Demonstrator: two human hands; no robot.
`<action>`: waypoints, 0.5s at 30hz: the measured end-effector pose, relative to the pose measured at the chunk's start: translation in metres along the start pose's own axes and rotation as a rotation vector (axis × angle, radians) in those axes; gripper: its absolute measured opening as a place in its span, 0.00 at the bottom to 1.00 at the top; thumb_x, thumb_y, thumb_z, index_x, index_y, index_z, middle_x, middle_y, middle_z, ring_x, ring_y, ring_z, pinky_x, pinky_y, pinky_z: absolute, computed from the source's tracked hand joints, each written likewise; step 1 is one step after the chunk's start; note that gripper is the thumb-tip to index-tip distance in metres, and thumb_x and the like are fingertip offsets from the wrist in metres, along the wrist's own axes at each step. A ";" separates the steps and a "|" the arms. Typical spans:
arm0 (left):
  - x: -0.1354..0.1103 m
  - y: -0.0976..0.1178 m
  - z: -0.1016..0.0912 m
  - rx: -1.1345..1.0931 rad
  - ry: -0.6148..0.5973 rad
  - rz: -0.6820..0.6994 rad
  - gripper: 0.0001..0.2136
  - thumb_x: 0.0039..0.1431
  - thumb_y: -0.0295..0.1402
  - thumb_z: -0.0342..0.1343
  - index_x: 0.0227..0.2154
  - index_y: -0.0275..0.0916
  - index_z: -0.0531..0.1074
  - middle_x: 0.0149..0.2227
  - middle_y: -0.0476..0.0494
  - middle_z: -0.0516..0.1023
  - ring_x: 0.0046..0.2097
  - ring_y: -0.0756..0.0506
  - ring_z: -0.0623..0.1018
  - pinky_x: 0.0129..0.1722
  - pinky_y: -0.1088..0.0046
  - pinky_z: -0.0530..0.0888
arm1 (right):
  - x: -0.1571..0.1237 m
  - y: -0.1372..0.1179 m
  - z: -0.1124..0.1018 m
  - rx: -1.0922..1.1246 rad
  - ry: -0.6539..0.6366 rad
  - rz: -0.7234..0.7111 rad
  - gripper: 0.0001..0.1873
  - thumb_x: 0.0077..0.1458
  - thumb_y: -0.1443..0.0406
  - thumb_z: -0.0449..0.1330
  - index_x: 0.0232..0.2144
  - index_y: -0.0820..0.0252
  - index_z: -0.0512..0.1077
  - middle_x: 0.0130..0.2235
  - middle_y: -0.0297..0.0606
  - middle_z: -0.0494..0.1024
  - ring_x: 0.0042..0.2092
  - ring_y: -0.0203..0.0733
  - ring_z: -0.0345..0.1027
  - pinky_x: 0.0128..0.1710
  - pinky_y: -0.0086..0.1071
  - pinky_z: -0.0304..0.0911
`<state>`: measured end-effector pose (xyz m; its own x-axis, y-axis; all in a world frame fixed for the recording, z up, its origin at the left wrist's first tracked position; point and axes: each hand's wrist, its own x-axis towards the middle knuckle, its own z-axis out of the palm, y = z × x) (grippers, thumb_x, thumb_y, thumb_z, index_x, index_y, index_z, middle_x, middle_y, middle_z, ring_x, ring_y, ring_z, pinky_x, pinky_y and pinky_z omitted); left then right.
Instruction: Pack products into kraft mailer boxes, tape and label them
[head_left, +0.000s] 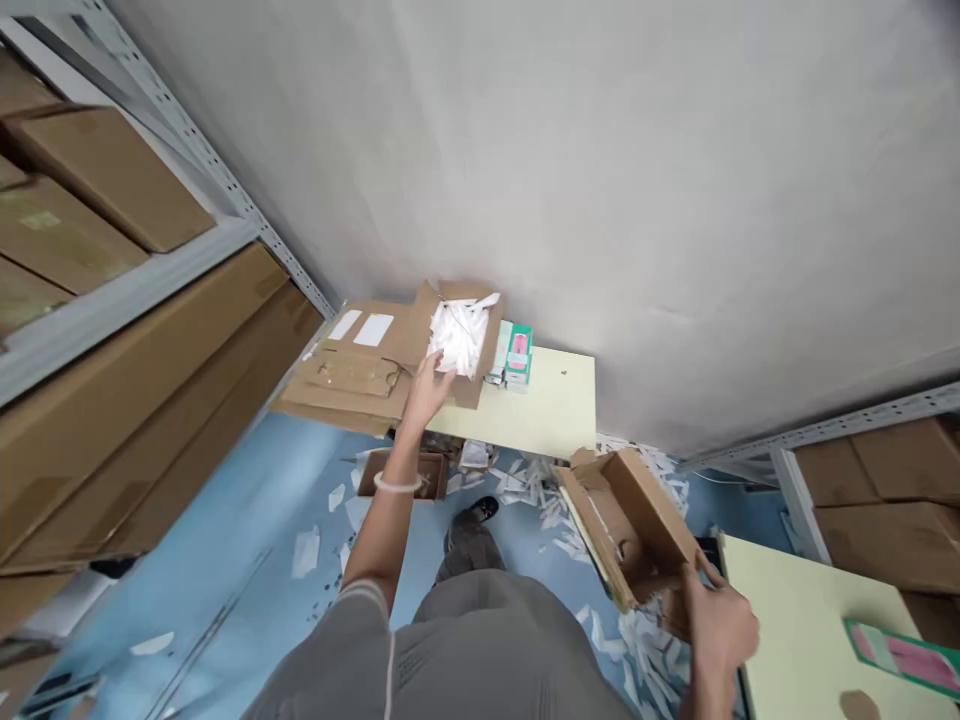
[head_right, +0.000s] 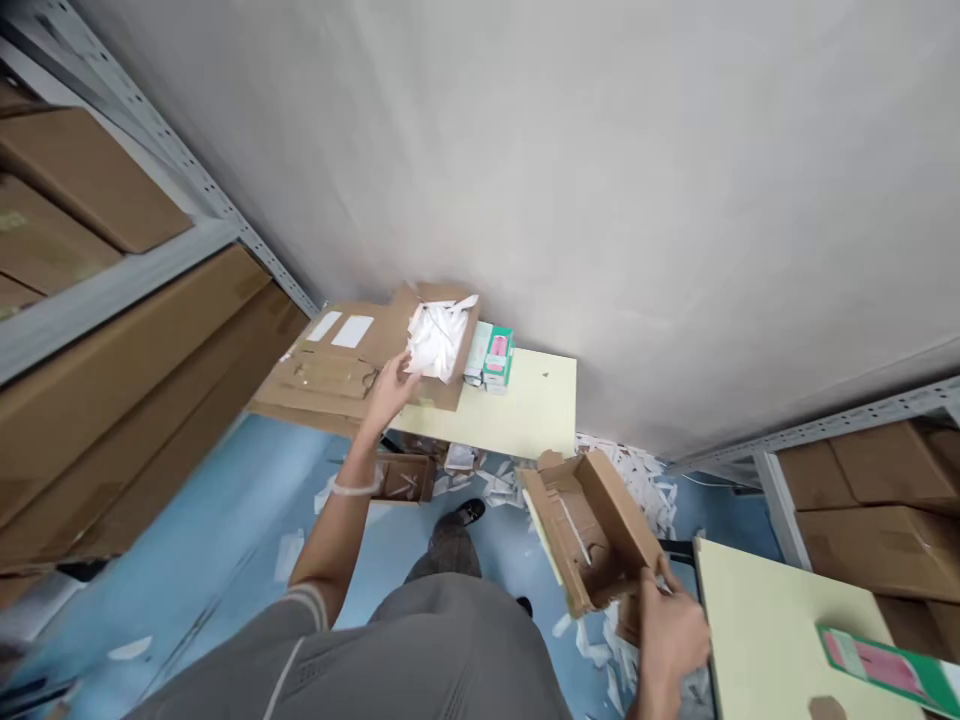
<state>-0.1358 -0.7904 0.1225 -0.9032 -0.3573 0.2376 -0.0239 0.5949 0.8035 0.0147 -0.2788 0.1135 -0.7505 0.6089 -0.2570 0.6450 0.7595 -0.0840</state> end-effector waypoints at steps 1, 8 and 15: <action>0.037 -0.012 -0.006 0.057 0.002 0.000 0.30 0.61 0.44 0.54 0.63 0.38 0.60 0.61 0.31 0.68 0.62 0.37 0.69 0.62 0.56 0.64 | -0.001 -0.010 0.001 0.001 0.017 0.034 0.36 0.59 0.44 0.46 0.57 0.57 0.73 0.39 0.61 0.81 0.43 0.67 0.76 0.33 0.45 0.67; 0.213 -0.060 0.033 0.473 -0.535 -0.539 0.58 0.38 0.50 0.71 0.69 0.35 0.46 0.69 0.20 0.48 0.69 0.23 0.53 0.61 0.48 0.62 | -0.016 -0.105 0.001 0.050 0.044 0.207 0.40 0.55 0.40 0.47 0.52 0.63 0.77 0.38 0.62 0.80 0.41 0.67 0.76 0.32 0.46 0.67; 0.212 -0.093 0.082 0.572 -0.593 -0.652 0.51 0.44 0.38 0.68 0.68 0.32 0.47 0.66 0.12 0.50 0.59 0.26 0.71 0.51 0.52 0.73 | -0.024 -0.151 -0.004 0.045 0.015 0.255 0.43 0.55 0.39 0.45 0.54 0.65 0.76 0.39 0.64 0.80 0.43 0.68 0.76 0.35 0.46 0.68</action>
<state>-0.3599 -0.8619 0.0532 -0.7041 -0.4129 -0.5777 -0.6403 0.7208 0.2652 -0.0651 -0.4069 0.1360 -0.5641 0.7832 -0.2614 0.8194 0.5700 -0.0607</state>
